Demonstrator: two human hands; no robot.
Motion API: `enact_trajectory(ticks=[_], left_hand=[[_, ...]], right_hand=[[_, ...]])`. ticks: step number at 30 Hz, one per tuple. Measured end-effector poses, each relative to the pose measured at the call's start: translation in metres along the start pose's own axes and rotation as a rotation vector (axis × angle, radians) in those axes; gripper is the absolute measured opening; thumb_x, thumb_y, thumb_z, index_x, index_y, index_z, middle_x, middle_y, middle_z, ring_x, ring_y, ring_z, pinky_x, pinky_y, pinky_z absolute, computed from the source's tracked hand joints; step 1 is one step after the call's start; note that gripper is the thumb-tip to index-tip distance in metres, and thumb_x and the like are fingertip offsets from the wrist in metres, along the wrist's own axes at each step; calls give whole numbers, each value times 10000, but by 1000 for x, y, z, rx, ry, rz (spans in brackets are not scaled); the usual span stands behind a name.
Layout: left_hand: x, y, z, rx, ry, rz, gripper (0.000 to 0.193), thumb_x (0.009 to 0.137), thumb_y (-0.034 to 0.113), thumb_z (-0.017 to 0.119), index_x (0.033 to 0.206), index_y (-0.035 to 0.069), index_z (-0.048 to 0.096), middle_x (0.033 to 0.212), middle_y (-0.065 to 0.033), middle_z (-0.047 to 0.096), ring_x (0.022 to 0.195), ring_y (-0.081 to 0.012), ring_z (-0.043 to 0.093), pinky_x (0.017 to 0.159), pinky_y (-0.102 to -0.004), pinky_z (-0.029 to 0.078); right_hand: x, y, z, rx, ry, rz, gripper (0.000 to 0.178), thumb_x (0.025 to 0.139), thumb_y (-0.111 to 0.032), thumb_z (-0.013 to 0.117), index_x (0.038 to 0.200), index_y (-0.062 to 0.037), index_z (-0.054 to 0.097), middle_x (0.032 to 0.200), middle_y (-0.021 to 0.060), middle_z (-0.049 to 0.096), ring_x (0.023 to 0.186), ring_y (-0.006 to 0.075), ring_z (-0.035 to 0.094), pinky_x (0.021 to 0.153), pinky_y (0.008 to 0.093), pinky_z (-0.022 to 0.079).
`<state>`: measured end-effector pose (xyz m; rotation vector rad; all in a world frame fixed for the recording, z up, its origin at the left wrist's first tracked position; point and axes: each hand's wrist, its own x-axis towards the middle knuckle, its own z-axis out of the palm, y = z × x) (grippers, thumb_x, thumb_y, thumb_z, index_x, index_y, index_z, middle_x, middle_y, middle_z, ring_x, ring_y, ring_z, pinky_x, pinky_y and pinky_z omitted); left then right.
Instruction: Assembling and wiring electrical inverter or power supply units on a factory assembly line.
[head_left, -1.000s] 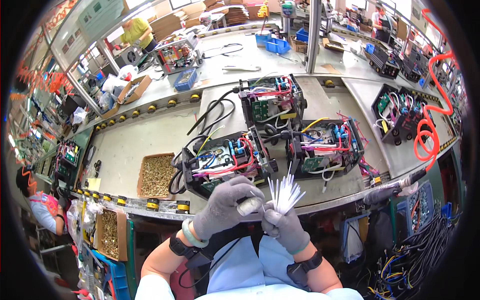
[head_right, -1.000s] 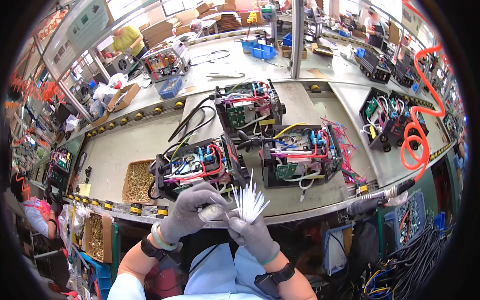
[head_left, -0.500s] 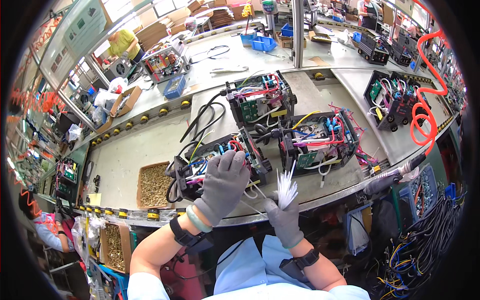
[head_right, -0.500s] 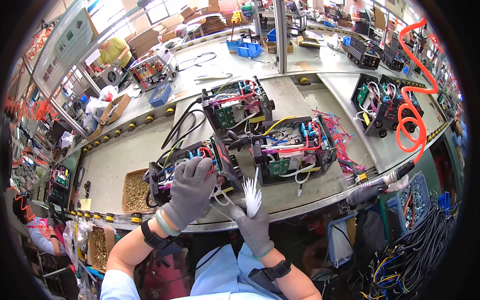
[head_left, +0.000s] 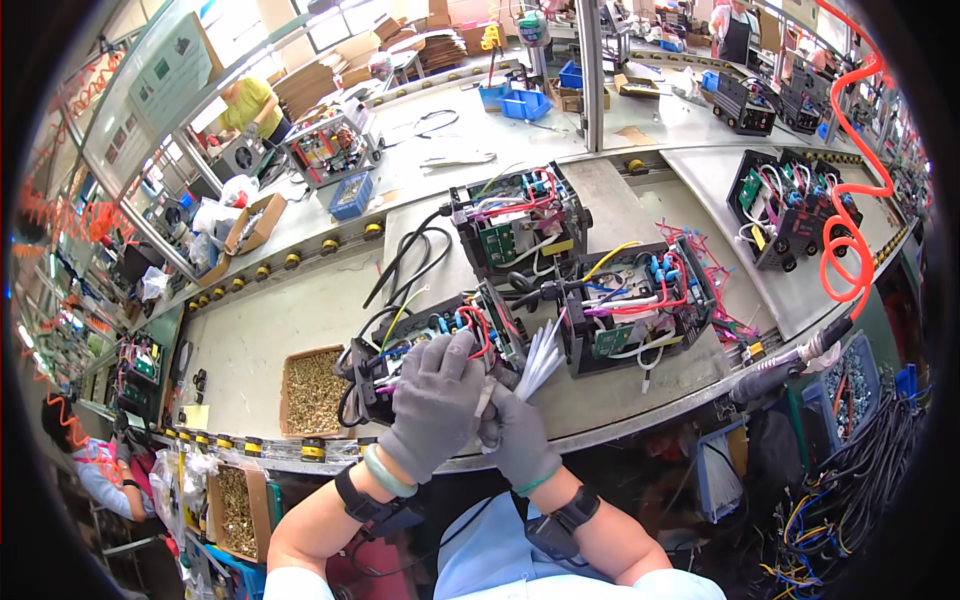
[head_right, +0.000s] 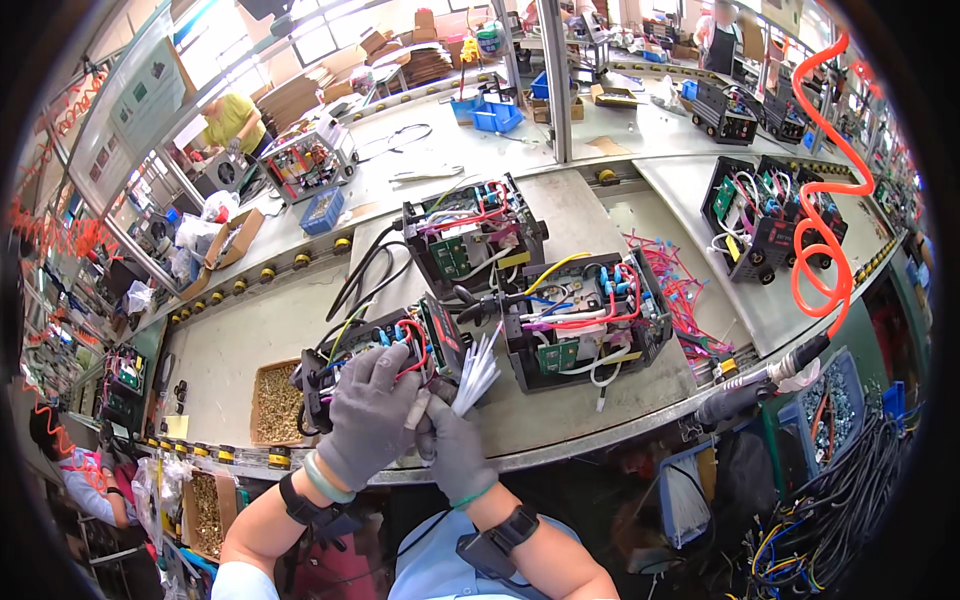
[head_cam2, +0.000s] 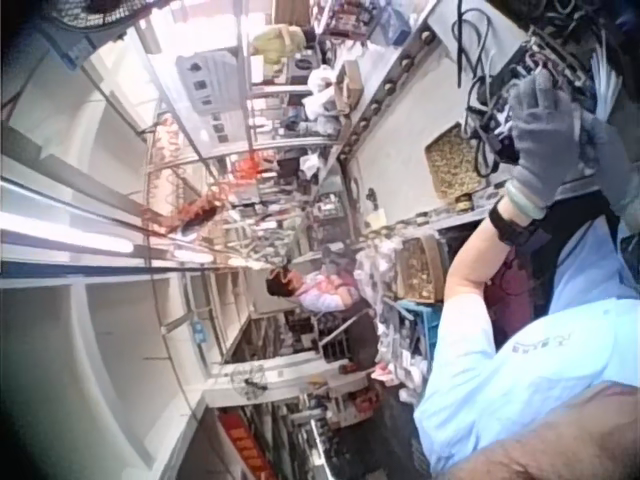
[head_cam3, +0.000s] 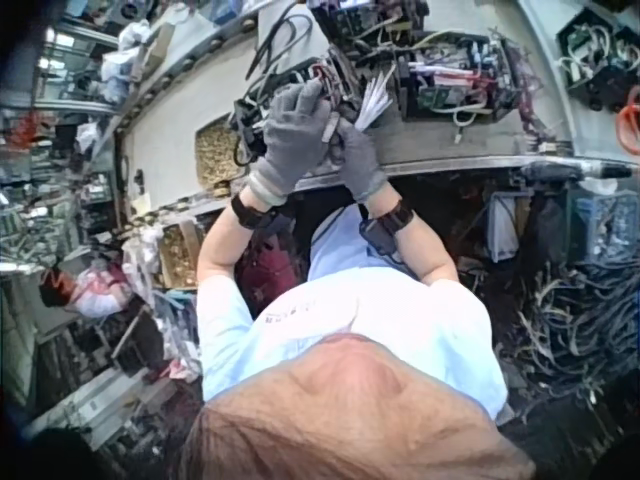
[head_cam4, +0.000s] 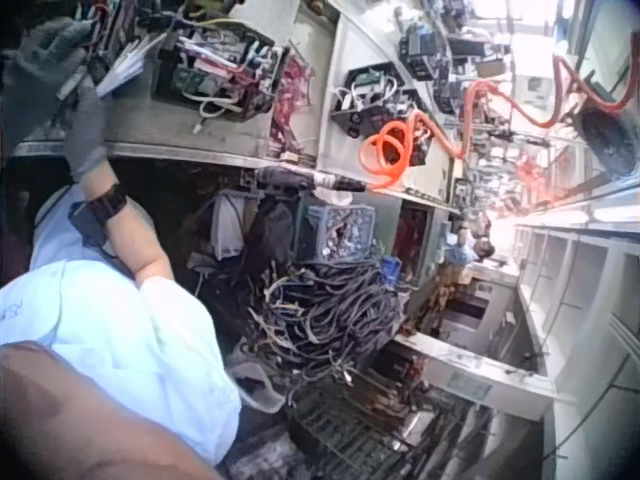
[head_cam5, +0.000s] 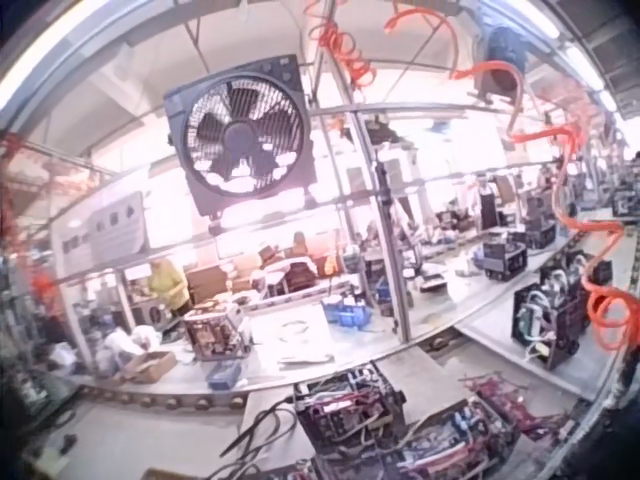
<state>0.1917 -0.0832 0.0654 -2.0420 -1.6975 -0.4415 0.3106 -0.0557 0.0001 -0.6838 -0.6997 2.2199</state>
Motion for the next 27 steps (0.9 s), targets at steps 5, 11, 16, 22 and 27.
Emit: enact_trajectory(ticks=[5, 11, 16, 22, 27], left_hand=[[3, 13, 0, -160, 66, -195, 195, 775, 202, 718, 916, 68, 721, 1118, -86, 623, 1037, -315, 564, 916, -444, 434], [12, 17, 4, -330, 157, -357, 121, 746, 213, 749, 786, 101, 731, 976, -36, 657, 994, -261, 574, 907, -388, 393], [10, 17, 5, -362, 158, -383, 100, 734, 159, 768, 811, 104, 736, 947, -31, 675, 938, -265, 599, 883, -390, 427], [2, 4, 8, -191, 187, -311, 227, 758, 153, 746, 969, 73, 729, 1077, -90, 663, 1073, -320, 581, 925, -442, 457], [9, 10, -1, -253, 160, -307, 180, 749, 168, 746, 926, 133, 733, 1051, -56, 678, 1087, -294, 584, 1026, -441, 359]], right_hand=[[-9, -13, -1, -62, -6, 32, 160, 1012, -283, 514, 956, -147, 576, 635, -71, 446, 466, 26, 346, 432, 204, 235], [-5, -16, -7, -75, 10, -10, 143, 981, -226, 563, 1018, -107, 631, 640, -49, 489, 450, 35, 390, 387, 205, 271], [-3, -16, -8, -93, -8, -23, 153, 976, -203, 555, 1042, -95, 641, 653, -46, 508, 455, 33, 401, 389, 202, 278], [10, -11, 2, -13, 6, -66, 124, 977, -197, 566, 891, -121, 612, 623, -42, 501, 451, 38, 398, 396, 203, 278], [6, -17, 5, -14, 42, -45, 132, 964, -181, 573, 852, -118, 602, 603, -40, 494, 419, 45, 401, 374, 232, 270]])
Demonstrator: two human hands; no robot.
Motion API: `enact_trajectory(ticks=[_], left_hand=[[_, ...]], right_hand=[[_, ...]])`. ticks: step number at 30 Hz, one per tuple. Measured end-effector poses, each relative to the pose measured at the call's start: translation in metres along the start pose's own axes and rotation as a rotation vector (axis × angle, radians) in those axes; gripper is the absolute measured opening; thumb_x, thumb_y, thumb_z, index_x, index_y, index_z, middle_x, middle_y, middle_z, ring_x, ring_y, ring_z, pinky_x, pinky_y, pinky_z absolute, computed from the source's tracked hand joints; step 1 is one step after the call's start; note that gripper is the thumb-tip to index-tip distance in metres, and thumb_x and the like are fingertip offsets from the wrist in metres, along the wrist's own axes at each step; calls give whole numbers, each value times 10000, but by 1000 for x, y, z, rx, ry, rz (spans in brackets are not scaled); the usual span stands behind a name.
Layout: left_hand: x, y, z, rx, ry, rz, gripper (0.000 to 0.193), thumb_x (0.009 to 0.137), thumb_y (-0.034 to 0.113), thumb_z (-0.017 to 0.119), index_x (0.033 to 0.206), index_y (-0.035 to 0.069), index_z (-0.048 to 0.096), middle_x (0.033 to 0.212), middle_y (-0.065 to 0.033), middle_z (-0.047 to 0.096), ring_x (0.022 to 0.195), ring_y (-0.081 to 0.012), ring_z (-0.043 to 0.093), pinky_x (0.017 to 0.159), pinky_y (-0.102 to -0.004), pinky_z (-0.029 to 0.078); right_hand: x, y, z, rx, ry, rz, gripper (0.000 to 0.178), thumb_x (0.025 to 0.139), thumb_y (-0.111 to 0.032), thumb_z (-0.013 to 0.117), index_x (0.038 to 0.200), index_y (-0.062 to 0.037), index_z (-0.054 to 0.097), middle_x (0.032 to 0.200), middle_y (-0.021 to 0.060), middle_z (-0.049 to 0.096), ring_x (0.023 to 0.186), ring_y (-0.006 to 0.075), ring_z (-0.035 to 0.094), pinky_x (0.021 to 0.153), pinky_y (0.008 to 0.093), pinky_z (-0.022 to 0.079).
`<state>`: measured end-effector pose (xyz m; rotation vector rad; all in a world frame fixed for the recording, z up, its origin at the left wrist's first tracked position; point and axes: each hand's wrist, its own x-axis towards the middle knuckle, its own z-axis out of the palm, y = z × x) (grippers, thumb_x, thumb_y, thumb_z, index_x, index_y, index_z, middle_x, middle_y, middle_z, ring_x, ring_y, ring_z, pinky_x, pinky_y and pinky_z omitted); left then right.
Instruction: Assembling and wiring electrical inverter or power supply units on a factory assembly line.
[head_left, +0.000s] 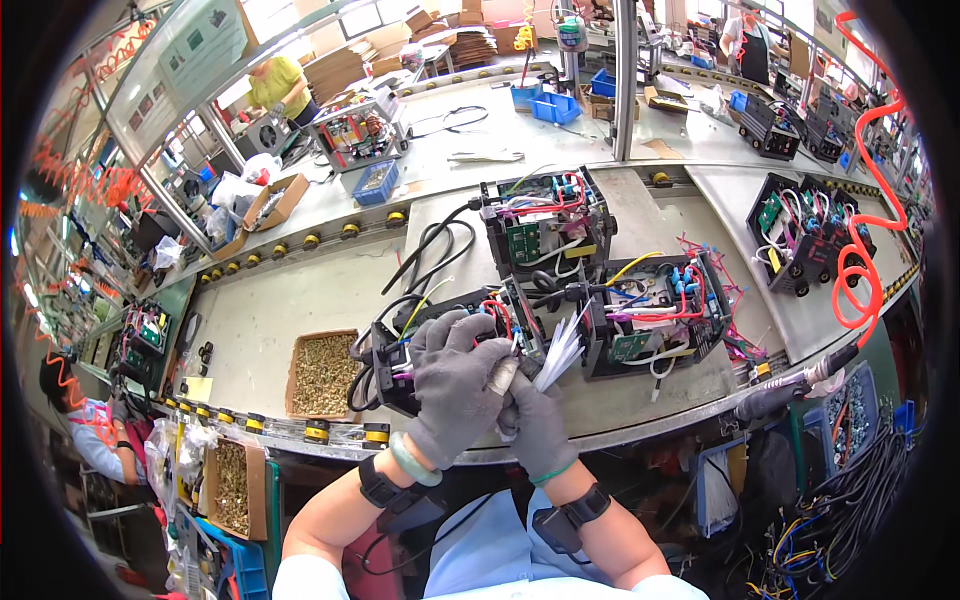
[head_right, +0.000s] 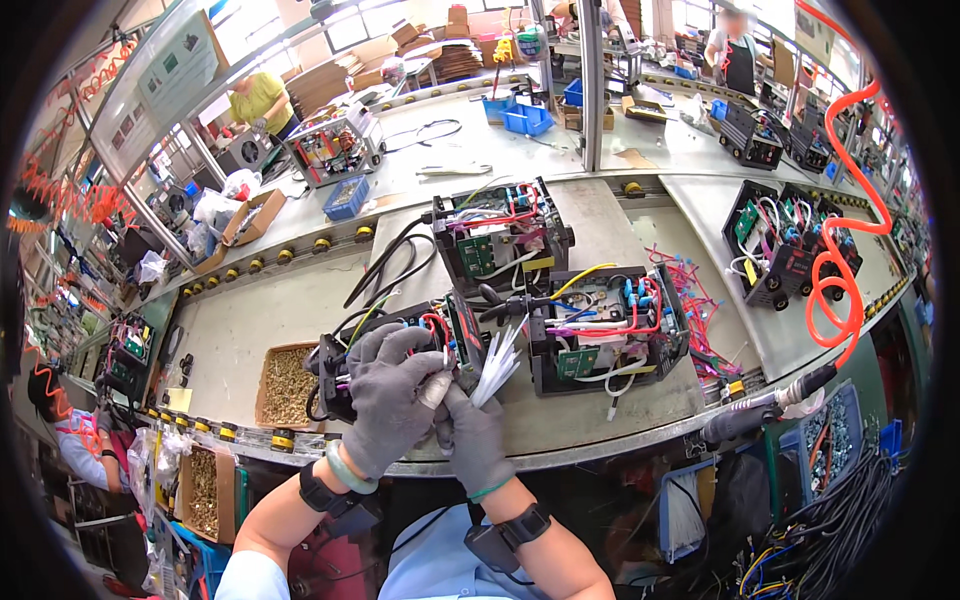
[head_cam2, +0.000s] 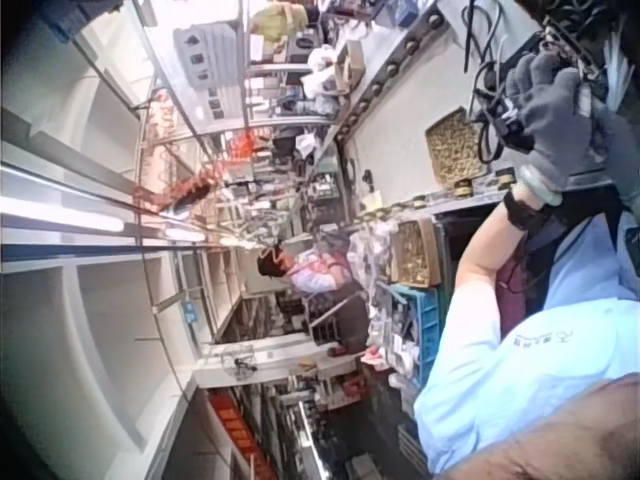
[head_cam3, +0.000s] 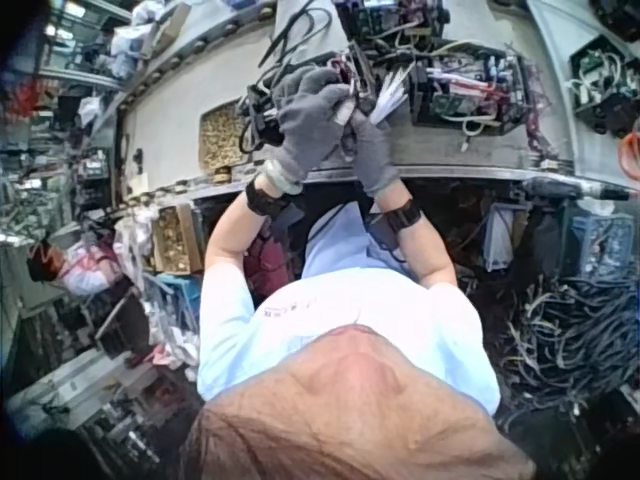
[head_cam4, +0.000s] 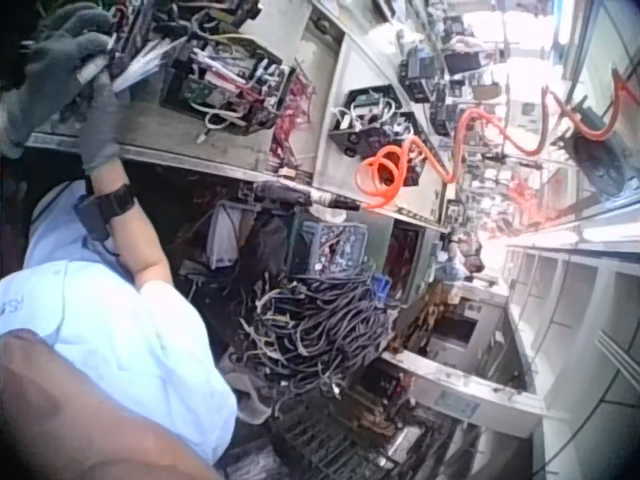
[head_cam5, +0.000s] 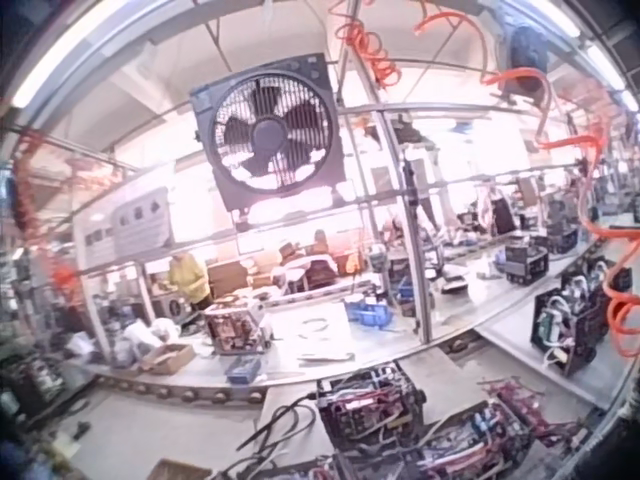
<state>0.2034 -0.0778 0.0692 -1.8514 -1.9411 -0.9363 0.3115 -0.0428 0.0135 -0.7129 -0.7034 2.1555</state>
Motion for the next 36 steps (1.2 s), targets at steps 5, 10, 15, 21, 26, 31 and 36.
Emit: enact_trajectory(ticks=[5, 10, 15, 21, 26, 31, 36], left_hand=[[-17, -7, 13, 37, 35, 120, 97, 779, 231, 678, 862, 182, 670, 920, 11, 672, 1065, -227, 590, 1131, -518, 241], [-26, -8, 19, 28, 2, 144, 88, 797, 183, 657, 879, 169, 632, 803, 17, 659, 978, -232, 635, 1170, -516, 179], [-14, -12, 12, -157, -60, 41, 72, 767, 189, 695, 812, 164, 646, 770, -6, 663, 916, -219, 646, 1134, -469, 252], [-16, -9, 14, -95, -39, 76, 120, 711, 115, 731, 775, 177, 650, 739, 17, 647, 875, -185, 652, 1114, -449, 281], [-15, -9, 16, -58, -26, 90, 127, 708, 123, 718, 782, 179, 631, 744, 21, 647, 890, -192, 650, 1134, -450, 256], [-14, -9, 16, -45, -35, 86, 126, 710, 124, 715, 779, 176, 624, 741, 21, 638, 887, -194, 649, 1140, -464, 246], [-17, -8, 16, -101, 19, 66, 94, 747, 112, 692, 776, 175, 629, 736, 22, 623, 881, -192, 654, 1124, -483, 277]], right_hand=[[-21, -5, -12, -185, 7, -31, 135, 964, -143, 534, 983, -62, 641, 665, -19, 553, 477, 41, 450, 420, 215, 321], [-41, -16, -28, -377, -7, -156, 203, 943, -96, 505, 1044, -16, 662, 718, 0, 588, 532, 41, 479, 451, 205, 341], [-32, -44, -22, -264, -180, 71, 237, 898, -156, 566, 1056, -1, 653, 782, 18, 633, 540, 29, 483, 448, 177, 323], [-26, -40, -24, -374, -145, 67, 215, 964, -234, 619, 969, -31, 689, 734, -15, 628, 533, 14, 470, 449, 176, 321], [-25, -48, -20, -381, -156, 92, 203, 966, -228, 615, 940, -41, 689, 728, -17, 623, 521, 8, 462, 444, 170, 314], [-29, -51, -14, -375, -125, 75, 189, 953, -216, 617, 916, -41, 679, 711, -21, 601, 518, 11, 457, 447, 177, 321], [-16, -34, -19, -423, -62, 42, 186, 925, -213, 634, 844, -47, 653, 648, -34, 532, 480, 30, 407, 434, 199, 296]])
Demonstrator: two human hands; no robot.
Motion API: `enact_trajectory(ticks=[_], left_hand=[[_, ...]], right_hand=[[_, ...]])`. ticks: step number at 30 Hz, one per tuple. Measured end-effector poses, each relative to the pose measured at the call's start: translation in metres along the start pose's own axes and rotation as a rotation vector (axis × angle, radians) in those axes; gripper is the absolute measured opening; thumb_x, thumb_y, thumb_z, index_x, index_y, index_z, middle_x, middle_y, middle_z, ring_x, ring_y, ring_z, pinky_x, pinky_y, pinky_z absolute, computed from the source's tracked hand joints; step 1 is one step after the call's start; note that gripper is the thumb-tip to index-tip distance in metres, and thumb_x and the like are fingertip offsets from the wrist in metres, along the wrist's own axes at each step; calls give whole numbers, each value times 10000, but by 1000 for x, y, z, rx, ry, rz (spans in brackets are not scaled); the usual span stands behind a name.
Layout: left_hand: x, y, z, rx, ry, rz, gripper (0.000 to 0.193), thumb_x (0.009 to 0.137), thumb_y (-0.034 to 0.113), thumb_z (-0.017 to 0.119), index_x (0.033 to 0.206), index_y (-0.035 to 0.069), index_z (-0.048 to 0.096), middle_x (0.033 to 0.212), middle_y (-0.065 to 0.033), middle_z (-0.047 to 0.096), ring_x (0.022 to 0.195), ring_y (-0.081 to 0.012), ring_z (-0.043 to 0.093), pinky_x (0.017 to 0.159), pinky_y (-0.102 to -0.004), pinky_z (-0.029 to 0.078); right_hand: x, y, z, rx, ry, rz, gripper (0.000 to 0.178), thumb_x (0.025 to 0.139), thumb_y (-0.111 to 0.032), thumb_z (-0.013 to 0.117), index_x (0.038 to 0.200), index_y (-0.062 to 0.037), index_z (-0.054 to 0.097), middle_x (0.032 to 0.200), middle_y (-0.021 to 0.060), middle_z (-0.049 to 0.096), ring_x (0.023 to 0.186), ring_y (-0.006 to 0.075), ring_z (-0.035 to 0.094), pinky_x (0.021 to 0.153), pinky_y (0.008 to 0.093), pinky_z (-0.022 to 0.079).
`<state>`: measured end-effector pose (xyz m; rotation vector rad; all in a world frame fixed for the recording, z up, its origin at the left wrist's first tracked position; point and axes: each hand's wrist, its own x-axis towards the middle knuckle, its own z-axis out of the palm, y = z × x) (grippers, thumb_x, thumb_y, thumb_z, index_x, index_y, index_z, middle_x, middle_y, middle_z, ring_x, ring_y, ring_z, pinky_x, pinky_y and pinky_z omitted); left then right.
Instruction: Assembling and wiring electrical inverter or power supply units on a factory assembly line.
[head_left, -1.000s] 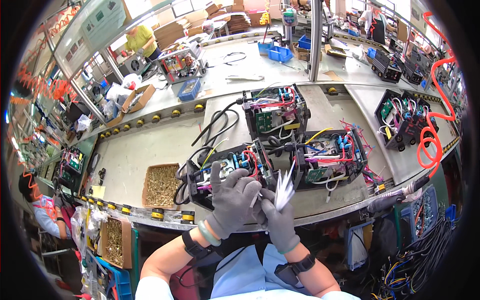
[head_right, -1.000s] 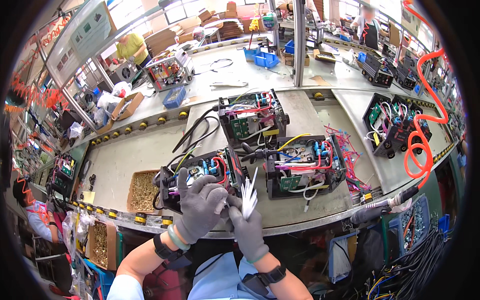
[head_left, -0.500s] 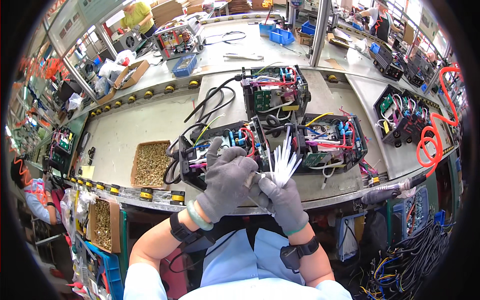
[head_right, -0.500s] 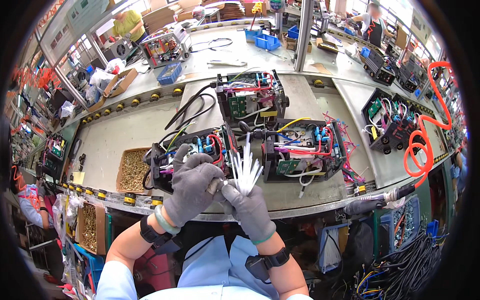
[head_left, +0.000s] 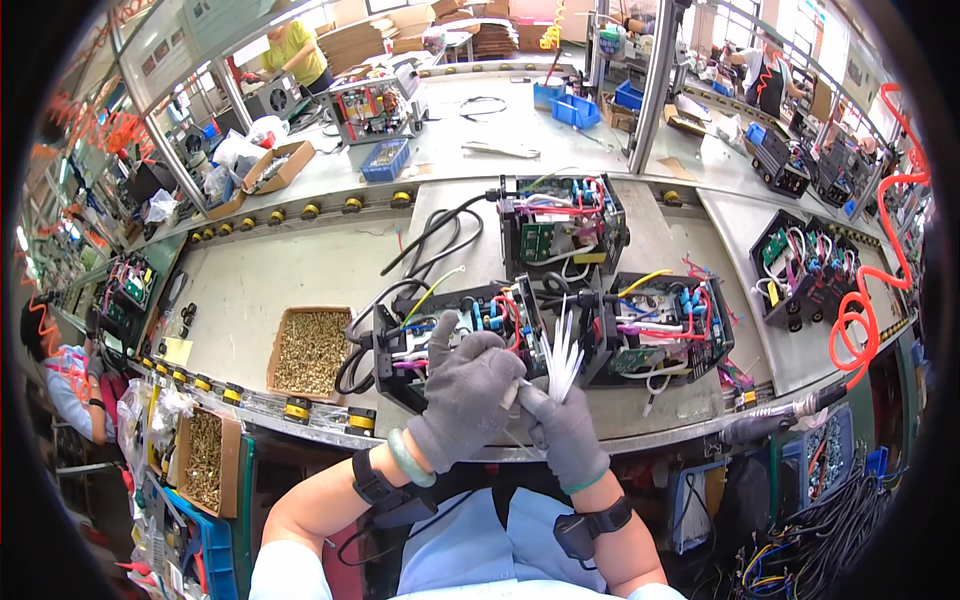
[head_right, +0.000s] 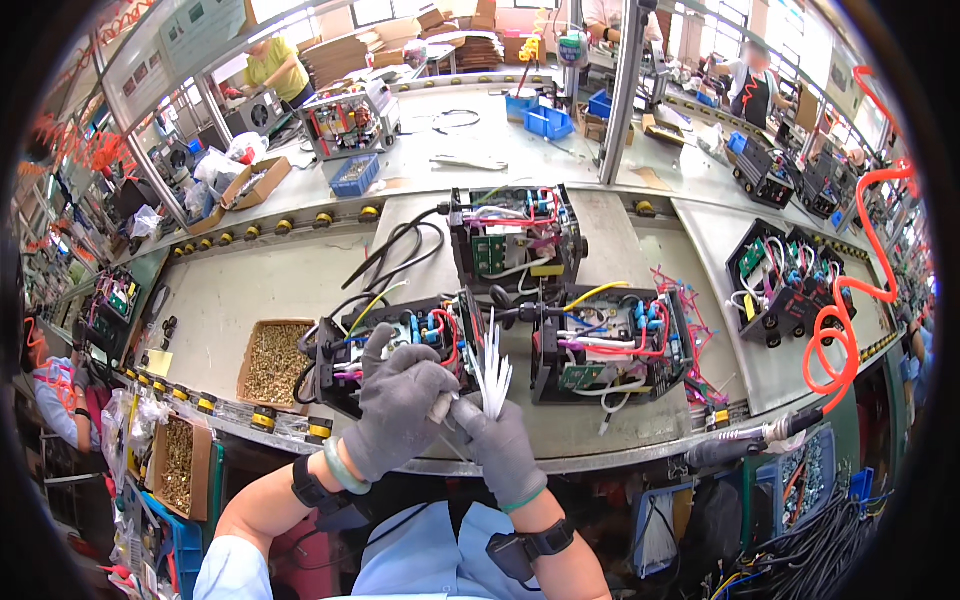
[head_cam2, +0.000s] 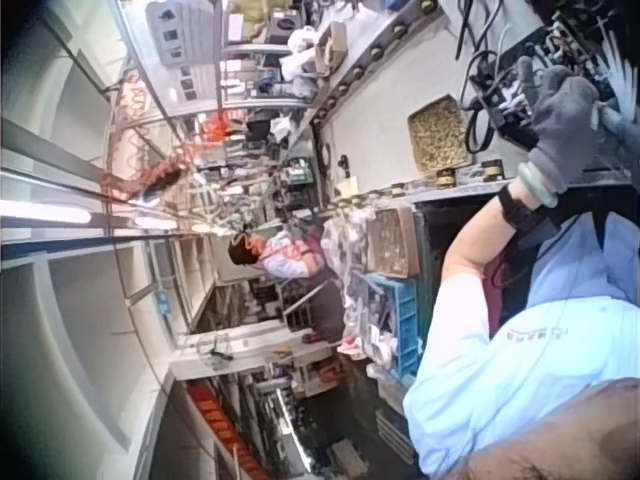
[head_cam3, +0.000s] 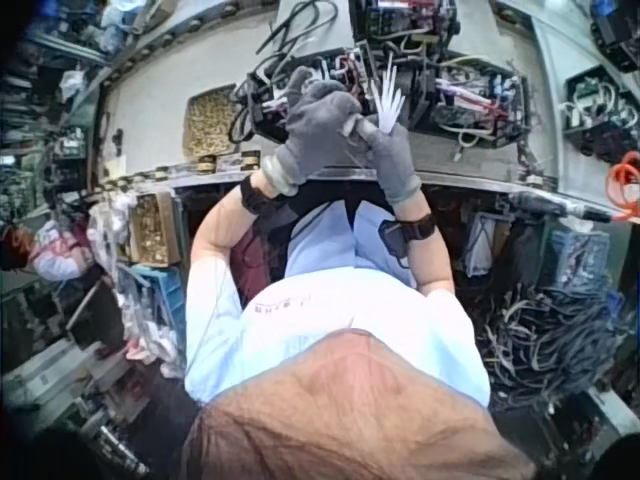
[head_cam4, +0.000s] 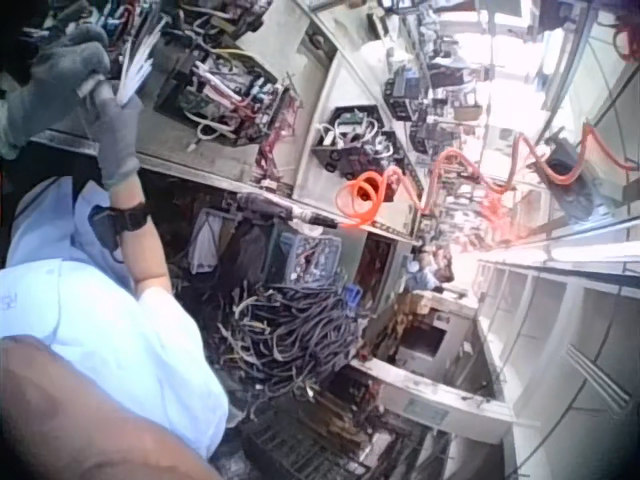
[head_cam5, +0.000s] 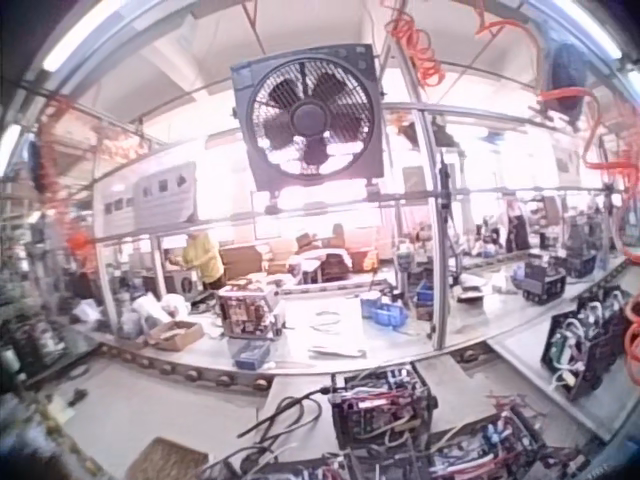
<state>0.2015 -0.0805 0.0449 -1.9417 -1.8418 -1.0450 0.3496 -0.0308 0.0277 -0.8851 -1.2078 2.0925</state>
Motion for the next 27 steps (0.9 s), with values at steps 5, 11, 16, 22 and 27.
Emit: enact_trajectory(ticks=[5, 11, 16, 22, 27], left_hand=[[0, 1, -3, 52, -61, 27, 100, 749, 115, 697, 802, 175, 637, 741, 17, 628, 890, -192, 653, 1129, -488, 270], [4, -1, -2, 28, -45, 15, 115, 745, 117, 705, 802, 163, 616, 766, 22, 644, 888, -206, 649, 1124, -480, 274], [3, -3, 1, 18, -36, 36, 130, 726, 112, 710, 803, 161, 617, 767, 22, 637, 881, -199, 647, 1121, -472, 283], [4, -1, 0, 21, -41, -1, 138, 719, 101, 713, 811, 161, 629, 763, 26, 624, 877, -194, 645, 1091, -454, 326], [3, -1, 0, 15, -33, 9, 159, 705, 91, 730, 817, 161, 642, 768, 18, 624, 861, -193, 646, 1061, -431, 361]], right_hand=[[-10, -8, 0, 46, 23, -55, 191, 933, -221, 643, 880, -38, 637, 620, -22, 519, 456, 35, 401, 402, 199, 290], [-15, -9, 4, 79, 22, -95, 217, 919, -247, 674, 926, -33, 646, 652, -14, 545, 468, 34, 415, 404, 191, 297], [-12, -16, 6, 51, 53, -40, 168, 904, -205, 657, 896, -38, 641, 636, -34, 519, 470, 19, 389, 416, 187, 285], [-11, -11, 10, -17, 51, -89, 146, 895, -183, 635, 847, -45, 631, 599, -57, 474, 463, 16, 363, 421, 195, 266], [-16, -14, 12, -27, 76, -60, 147, 896, -183, 636, 839, -47, 630, 593, -56, 469, 467, 17, 362, 425, 200, 265]])
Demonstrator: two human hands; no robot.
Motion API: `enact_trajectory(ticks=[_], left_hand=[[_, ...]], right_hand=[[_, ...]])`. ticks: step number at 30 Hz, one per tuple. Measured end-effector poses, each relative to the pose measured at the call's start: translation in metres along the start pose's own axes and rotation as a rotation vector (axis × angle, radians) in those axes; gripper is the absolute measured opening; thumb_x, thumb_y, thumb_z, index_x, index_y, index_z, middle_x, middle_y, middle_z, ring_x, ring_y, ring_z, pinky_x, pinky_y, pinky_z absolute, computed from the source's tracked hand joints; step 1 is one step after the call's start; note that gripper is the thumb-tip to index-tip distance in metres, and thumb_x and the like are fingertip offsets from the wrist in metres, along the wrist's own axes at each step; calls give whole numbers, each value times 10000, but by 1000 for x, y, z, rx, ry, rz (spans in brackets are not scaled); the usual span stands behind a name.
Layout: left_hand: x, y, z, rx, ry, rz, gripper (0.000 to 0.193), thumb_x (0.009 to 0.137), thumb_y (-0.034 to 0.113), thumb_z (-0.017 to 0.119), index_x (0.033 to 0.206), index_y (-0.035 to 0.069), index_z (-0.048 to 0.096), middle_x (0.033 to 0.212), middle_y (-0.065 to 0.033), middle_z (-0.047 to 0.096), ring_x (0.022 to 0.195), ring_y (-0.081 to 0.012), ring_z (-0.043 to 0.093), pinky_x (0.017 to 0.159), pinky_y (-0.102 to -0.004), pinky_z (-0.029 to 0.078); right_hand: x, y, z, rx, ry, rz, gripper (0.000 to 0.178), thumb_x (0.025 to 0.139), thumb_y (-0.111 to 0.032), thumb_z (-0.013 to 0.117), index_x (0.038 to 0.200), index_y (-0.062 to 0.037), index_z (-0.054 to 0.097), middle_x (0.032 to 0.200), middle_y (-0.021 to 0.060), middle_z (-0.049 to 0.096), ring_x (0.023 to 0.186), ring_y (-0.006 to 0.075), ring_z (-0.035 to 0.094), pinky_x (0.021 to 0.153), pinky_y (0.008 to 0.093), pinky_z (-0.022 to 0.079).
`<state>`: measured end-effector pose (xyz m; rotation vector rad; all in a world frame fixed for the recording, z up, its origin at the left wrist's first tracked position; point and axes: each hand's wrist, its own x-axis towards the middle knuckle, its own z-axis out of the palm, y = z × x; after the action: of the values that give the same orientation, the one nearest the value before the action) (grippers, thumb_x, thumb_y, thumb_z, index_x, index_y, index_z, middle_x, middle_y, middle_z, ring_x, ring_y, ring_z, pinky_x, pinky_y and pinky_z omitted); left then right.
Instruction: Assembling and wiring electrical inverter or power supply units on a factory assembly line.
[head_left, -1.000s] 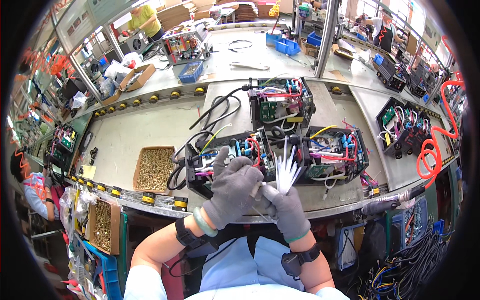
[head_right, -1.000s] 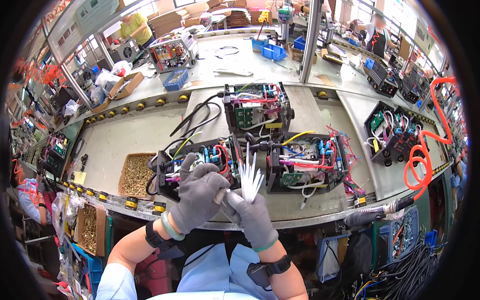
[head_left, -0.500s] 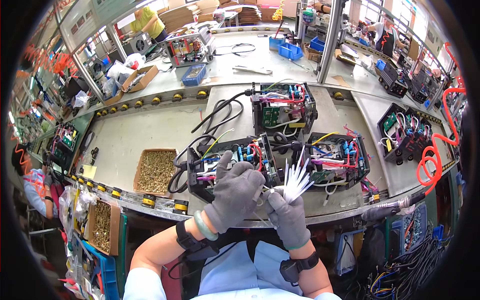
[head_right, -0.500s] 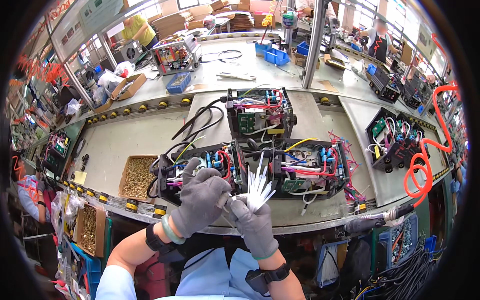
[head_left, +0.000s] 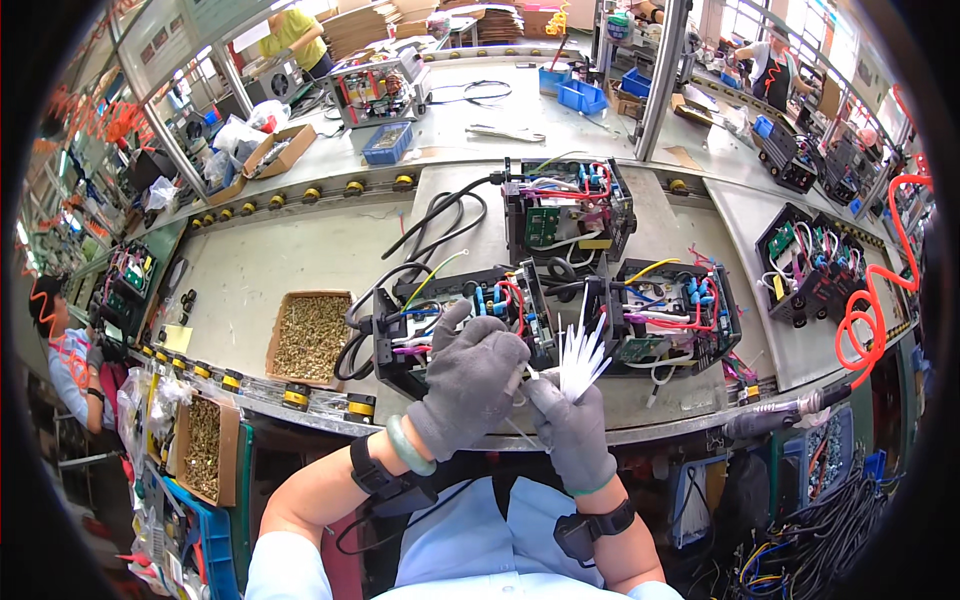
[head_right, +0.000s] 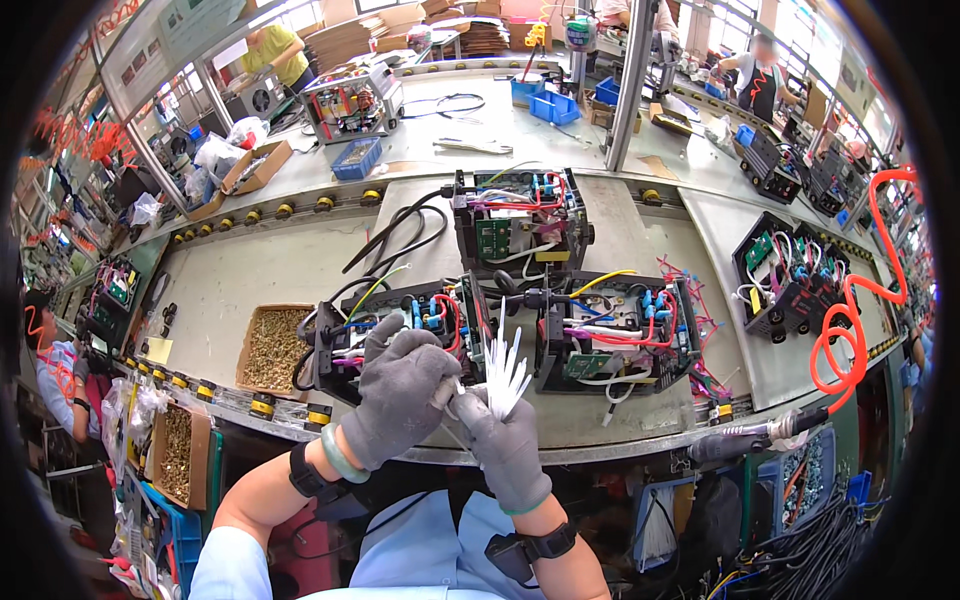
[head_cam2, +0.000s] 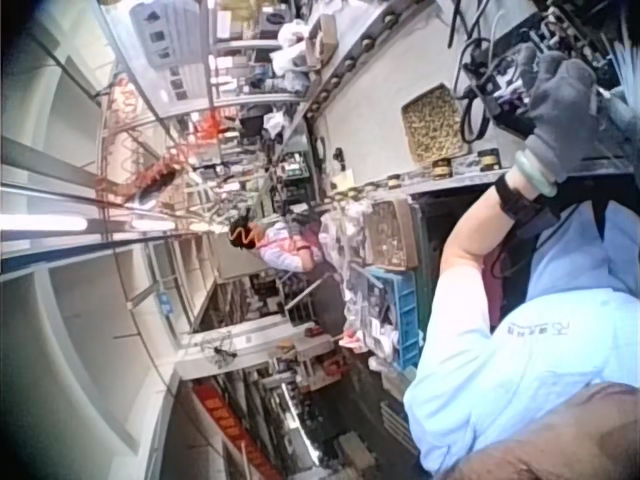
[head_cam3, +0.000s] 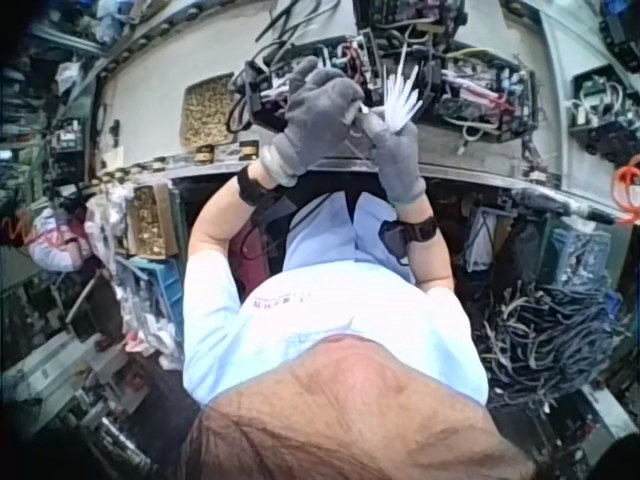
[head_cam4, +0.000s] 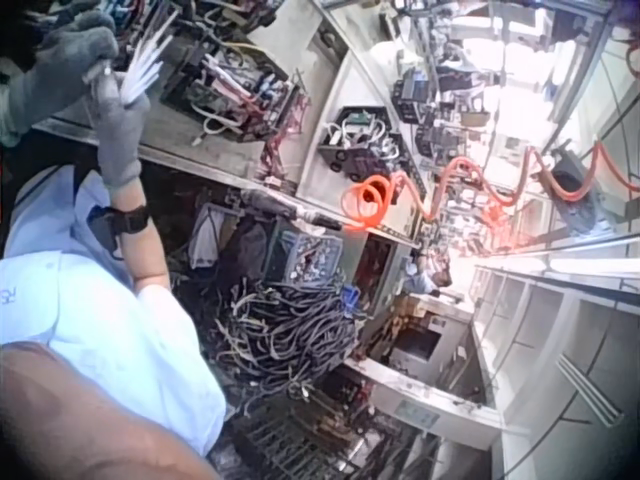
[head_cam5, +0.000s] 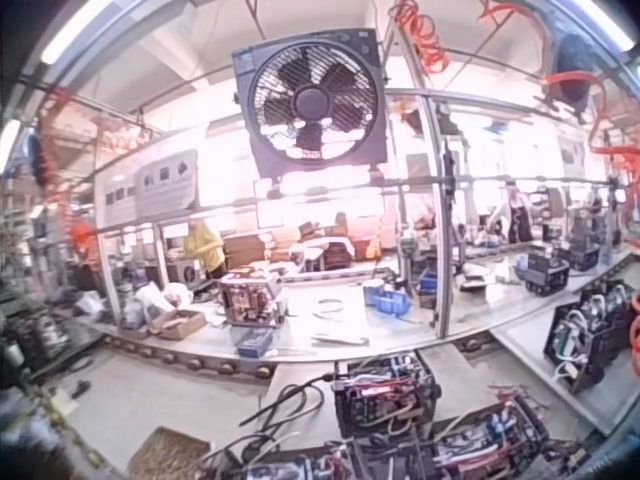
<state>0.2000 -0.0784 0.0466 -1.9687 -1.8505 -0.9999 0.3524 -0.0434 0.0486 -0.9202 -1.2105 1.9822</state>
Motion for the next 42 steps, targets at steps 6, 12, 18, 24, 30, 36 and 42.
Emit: enact_trajectory(ticks=[6, 12, 18, 24, 30, 36, 42], left_hand=[[3, -1, -2, -43, 25, -20, 153, 708, 89, 733, 825, 150, 656, 797, -20, 633, 836, -227, 645, 976, -413, 419], [8, 1, -10, -72, -92, -15, 133, 732, 74, 710, 837, 142, 665, 822, -34, 653, 871, -238, 643, 966, -398, 428], [6, -9, -13, -77, -156, 33, 93, 757, 105, 699, 834, 143, 664, 812, -27, 685, 906, -228, 643, 1003, -404, 413], [9, -4, -16, -76, -154, 63, 63, 771, 138, 684, 829, 160, 676, 792, -8, 678, 902, -209, 647, 1036, -407, 384], [-1, -6, -5, 21, -88, 80, 52, 779, 146, 684, 828, 162, 692, 794, -3, 681, 912, -200, 650, 1077, -447, 341], [7, -6, -12, 6, -104, 31, 141, 723, 122, 740, 859, 146, 712, 864, -14, 712, 923, -211, 654, 1057, -424, 354], [41, 19, -76, -963, -293, -539, 292, 929, 149, 657, 1194, 29, 638, 1002, -30, 650, 891, -131, 623, 798, -289, 502]], right_hand=[[12, 12, 1, 32, 4, 3, 124, 911, -160, 633, 883, -39, 629, 624, -54, 490, 497, 21, 390, 439, 199, 282], [35, 41, 6, 41, 53, -115, 130, 929, -144, 625, 897, -20, 648, 698, -40, 548, 578, 25, 457, 489, 212, 331], [22, 41, 2, -84, 130, -210, 226, 967, -219, 599, 930, -8, 672, 736, -37, 577, 636, 39, 493, 549, 230, 387], [15, 4, -4, -57, -50, -66, 267, 970, -271, 574, 873, -38, 657, 655, -53, 517, 550, 34, 429, 494, 222, 335], [-1, 1, -6, 48, -88, 52, 128, 905, -137, 577, 787, -87, 565, 597, -57, 463, 465, 42, 394, 422, 223, 287], [-47, -1, -30, 107, -200, 159, 130, 885, -151, 626, 827, -36, 614, 667, -53, 482, 591, 27, 407, 516, 217, 317], [-52, 2, -48, -16, -465, 247, 310, 955, -325, 630, 851, -33, 632, 665, -49, 475, 591, 35, 401, 532, 222, 312]])
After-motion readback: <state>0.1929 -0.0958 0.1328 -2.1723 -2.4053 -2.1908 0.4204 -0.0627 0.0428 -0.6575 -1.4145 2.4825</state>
